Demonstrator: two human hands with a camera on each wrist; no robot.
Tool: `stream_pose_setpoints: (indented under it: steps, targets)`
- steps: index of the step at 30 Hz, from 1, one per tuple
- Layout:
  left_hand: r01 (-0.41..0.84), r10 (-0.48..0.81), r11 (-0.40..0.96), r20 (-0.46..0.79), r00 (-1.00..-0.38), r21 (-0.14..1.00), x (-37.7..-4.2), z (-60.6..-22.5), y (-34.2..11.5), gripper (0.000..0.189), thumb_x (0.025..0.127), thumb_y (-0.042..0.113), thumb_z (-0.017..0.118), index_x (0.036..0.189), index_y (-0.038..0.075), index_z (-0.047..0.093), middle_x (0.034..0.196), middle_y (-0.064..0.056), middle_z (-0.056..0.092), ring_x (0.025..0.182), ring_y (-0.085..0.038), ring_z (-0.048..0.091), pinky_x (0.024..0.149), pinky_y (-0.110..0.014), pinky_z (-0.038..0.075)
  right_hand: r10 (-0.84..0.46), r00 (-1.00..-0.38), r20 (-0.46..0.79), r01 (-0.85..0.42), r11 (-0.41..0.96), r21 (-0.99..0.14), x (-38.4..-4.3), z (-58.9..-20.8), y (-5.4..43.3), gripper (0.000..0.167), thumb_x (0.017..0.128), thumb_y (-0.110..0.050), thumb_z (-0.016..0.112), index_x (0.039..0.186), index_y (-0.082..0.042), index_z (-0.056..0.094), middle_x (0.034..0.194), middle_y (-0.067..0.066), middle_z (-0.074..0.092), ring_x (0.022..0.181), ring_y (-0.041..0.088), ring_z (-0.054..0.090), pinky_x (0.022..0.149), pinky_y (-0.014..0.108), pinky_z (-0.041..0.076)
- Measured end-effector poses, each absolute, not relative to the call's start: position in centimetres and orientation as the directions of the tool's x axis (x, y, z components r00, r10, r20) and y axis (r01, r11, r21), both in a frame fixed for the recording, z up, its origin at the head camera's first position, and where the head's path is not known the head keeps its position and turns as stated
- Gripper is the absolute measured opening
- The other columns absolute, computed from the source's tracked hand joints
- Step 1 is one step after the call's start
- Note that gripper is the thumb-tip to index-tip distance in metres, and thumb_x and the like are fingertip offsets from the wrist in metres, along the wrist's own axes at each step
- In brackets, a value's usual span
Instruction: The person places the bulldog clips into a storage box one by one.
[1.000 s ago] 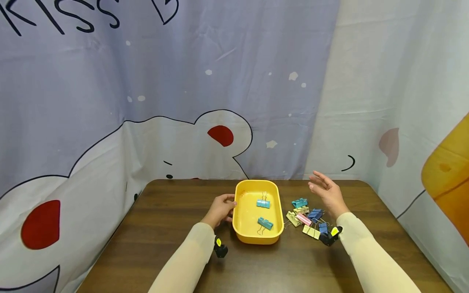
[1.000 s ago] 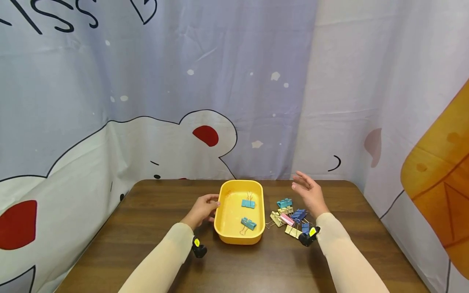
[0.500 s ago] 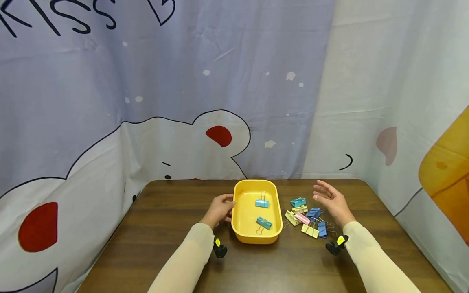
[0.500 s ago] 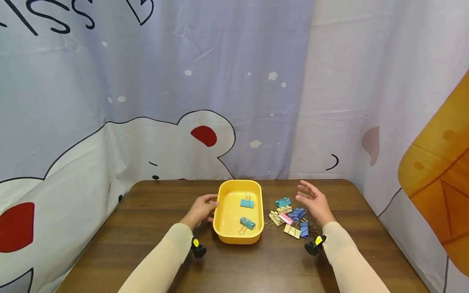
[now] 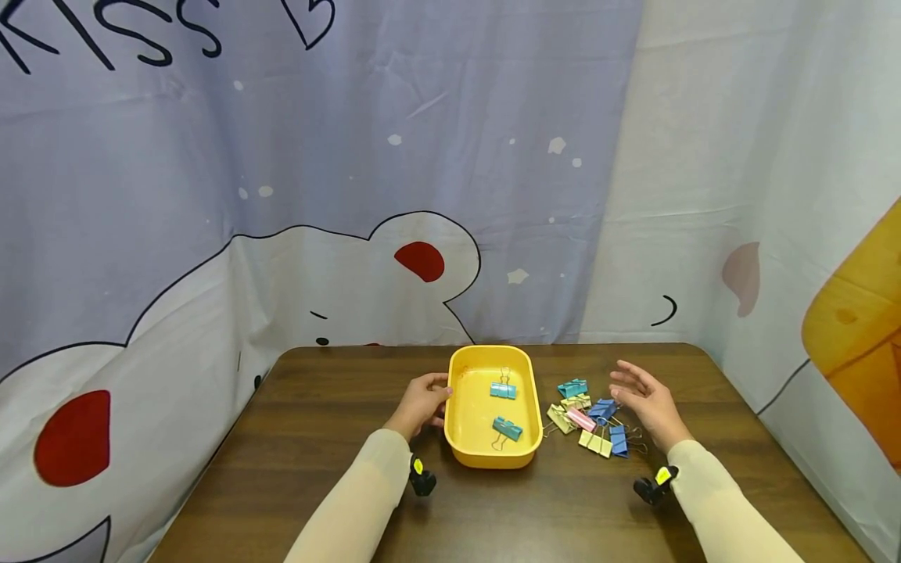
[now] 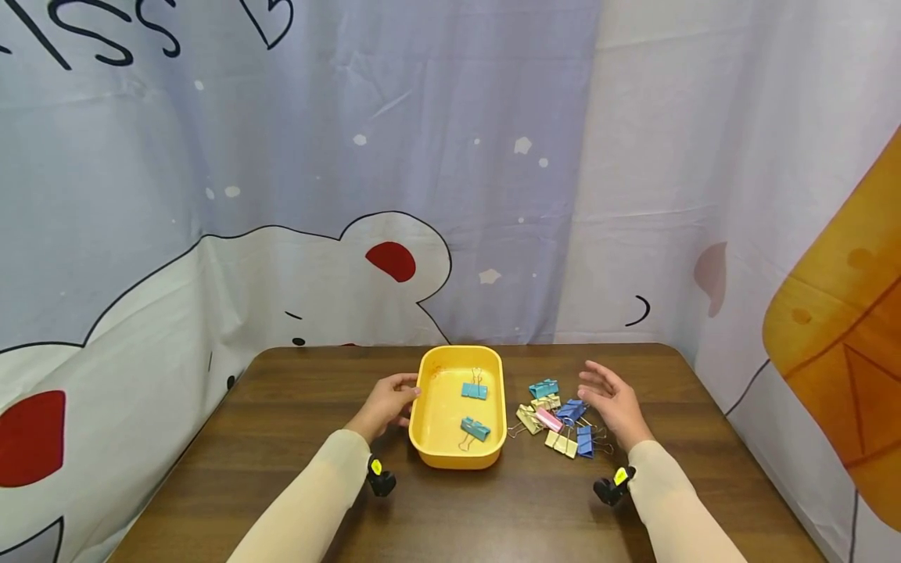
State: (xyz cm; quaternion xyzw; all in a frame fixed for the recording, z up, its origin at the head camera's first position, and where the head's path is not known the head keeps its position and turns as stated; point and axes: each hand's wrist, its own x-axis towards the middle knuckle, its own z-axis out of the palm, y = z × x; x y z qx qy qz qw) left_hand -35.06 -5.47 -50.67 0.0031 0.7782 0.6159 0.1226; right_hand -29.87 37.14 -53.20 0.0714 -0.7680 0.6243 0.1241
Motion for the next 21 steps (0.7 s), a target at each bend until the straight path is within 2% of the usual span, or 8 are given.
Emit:
stream_pose_setpoints:
  steps: [8, 14, 21]
  targets:
    - [-0.135, 0.157, 0.244, -0.177, -0.972, 0.960, -35.0, -50.7, -5.5, 0.043, 0.102, 0.013, 0.061, 0.144, 0.005, 0.053, 0.117, -0.023, 0.063, 0.075, -0.023, 0.064, 0.059, -0.033, 0.062, 0.074, -0.963, 0.257, -0.232, 0.253, -0.939, -29.6, -53.8, 37.4, 0.063, 0.095, -0.012, 0.071, 0.149, 0.002, 0.043, 0.117, -0.006, 0.065, 0.096, 0.001, 0.066, 0.080, 0.024, 0.059]
    - [-0.135, 0.156, 0.244, -0.176, -0.972, 0.960, -35.0, -50.6, -5.6, 0.043, 0.102, 0.014, 0.061, 0.143, 0.005, 0.054, 0.117, -0.023, 0.063, 0.080, -0.029, 0.066, 0.060, -0.033, 0.062, 0.089, -0.967, 0.238, -0.209, 0.255, -0.944, -29.3, -54.1, 37.5, 0.061, 0.095, -0.010, 0.070, 0.148, 0.004, 0.043, 0.117, 0.008, 0.066, 0.094, 0.002, 0.066, 0.079, 0.028, 0.061]
    - [-0.134, 0.155, 0.246, -0.176, -0.972, 0.960, -35.0, -50.9, -5.5, 0.043, 0.102, 0.014, 0.062, 0.143, 0.006, 0.054, 0.115, -0.022, 0.063, 0.081, -0.030, 0.066, 0.060, -0.033, 0.062, 0.115, -0.971, 0.207, -0.175, 0.240, -0.955, -29.3, -54.3, 37.6, 0.057, 0.097, -0.008, 0.067, 0.147, 0.005, 0.043, 0.102, 0.005, 0.068, 0.086, 0.006, 0.067, 0.075, 0.028, 0.060]
